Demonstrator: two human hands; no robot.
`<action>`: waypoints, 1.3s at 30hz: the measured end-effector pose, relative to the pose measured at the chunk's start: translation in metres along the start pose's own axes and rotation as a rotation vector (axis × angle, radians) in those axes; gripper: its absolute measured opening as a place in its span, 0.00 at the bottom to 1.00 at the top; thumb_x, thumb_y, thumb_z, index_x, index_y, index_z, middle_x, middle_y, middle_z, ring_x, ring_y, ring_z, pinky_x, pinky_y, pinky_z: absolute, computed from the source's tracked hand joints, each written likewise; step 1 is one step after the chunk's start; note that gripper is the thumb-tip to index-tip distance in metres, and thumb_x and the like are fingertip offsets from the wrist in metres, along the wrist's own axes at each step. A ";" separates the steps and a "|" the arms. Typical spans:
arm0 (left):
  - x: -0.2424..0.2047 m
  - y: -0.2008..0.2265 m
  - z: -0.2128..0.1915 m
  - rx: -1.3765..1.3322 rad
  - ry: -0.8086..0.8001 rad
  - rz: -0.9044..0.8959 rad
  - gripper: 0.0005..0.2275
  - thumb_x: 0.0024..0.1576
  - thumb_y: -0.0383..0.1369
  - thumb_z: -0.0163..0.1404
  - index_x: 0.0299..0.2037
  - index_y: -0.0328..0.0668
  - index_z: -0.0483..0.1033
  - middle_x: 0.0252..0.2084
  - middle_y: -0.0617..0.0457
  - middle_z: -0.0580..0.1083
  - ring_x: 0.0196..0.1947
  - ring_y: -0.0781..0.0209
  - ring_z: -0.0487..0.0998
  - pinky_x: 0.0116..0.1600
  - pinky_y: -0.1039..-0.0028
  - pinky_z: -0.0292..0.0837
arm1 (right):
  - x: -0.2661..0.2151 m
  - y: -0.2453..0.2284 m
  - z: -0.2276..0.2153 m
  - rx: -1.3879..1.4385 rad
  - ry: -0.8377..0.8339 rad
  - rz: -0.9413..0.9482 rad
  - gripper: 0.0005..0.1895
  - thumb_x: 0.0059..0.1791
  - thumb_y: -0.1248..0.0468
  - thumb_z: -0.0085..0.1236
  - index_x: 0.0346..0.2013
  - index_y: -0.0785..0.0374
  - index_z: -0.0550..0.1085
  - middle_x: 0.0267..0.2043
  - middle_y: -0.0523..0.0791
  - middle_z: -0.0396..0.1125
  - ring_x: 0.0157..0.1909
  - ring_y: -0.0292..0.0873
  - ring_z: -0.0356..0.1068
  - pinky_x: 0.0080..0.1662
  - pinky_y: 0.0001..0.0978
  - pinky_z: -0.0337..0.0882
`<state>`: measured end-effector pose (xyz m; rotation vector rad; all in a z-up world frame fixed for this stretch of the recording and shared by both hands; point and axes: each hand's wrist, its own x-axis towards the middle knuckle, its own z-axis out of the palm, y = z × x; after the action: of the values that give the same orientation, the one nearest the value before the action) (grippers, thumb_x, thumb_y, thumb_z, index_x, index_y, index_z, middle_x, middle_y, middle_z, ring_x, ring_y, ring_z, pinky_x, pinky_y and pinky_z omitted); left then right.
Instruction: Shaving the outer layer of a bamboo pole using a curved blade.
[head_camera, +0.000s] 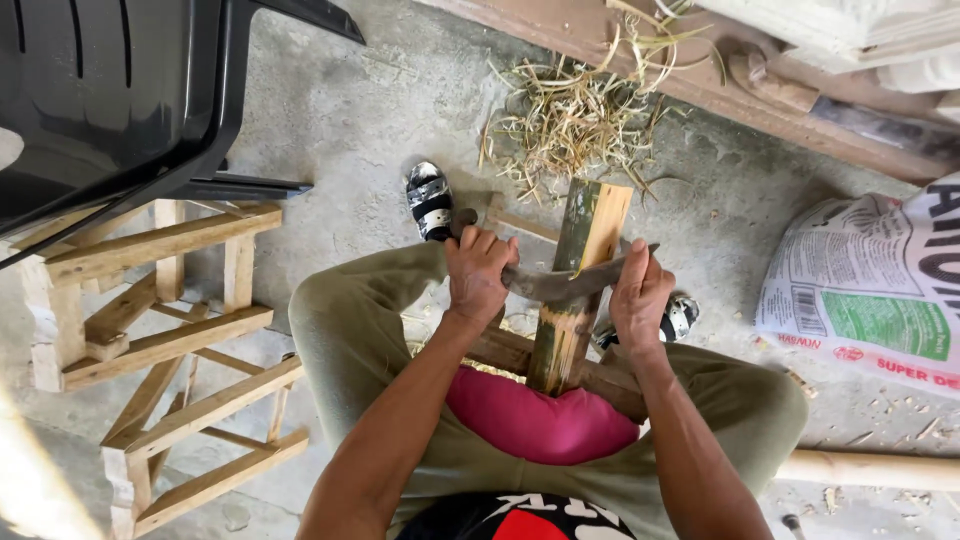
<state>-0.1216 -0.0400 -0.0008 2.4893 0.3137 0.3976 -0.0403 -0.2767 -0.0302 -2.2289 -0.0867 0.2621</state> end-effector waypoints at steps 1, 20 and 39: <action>0.009 -0.001 0.002 -0.005 0.004 -0.005 0.12 0.58 0.30 0.57 0.23 0.47 0.70 0.28 0.55 0.66 0.38 0.53 0.68 0.42 0.57 0.56 | 0.014 -0.002 0.001 -0.007 -0.002 -0.003 0.33 0.64 0.46 0.33 0.21 0.61 0.60 0.14 0.42 0.50 0.15 0.35 0.45 0.18 0.36 0.47; -0.025 0.000 0.013 -0.083 0.001 -0.101 0.10 0.55 0.29 0.58 0.24 0.47 0.71 0.29 0.56 0.68 0.39 0.53 0.69 0.44 0.59 0.57 | -0.006 -0.043 -0.013 0.065 -0.042 0.064 0.31 0.63 0.48 0.39 0.20 0.62 0.61 0.14 0.41 0.53 0.18 0.35 0.51 0.22 0.36 0.51; 0.019 -0.011 0.035 0.005 0.075 -0.085 0.03 0.49 0.27 0.58 0.30 0.47 0.79 0.33 0.54 0.72 0.44 0.51 0.72 0.47 0.51 0.60 | 0.081 -0.019 -0.002 -0.084 -0.032 -0.172 0.31 0.60 0.42 0.29 0.22 0.55 0.66 0.13 0.36 0.54 0.12 0.32 0.49 0.15 0.34 0.51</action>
<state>-0.0938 -0.0435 -0.0306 2.4596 0.4498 0.4562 0.0399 -0.2542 -0.0272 -2.2848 -0.3112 0.2032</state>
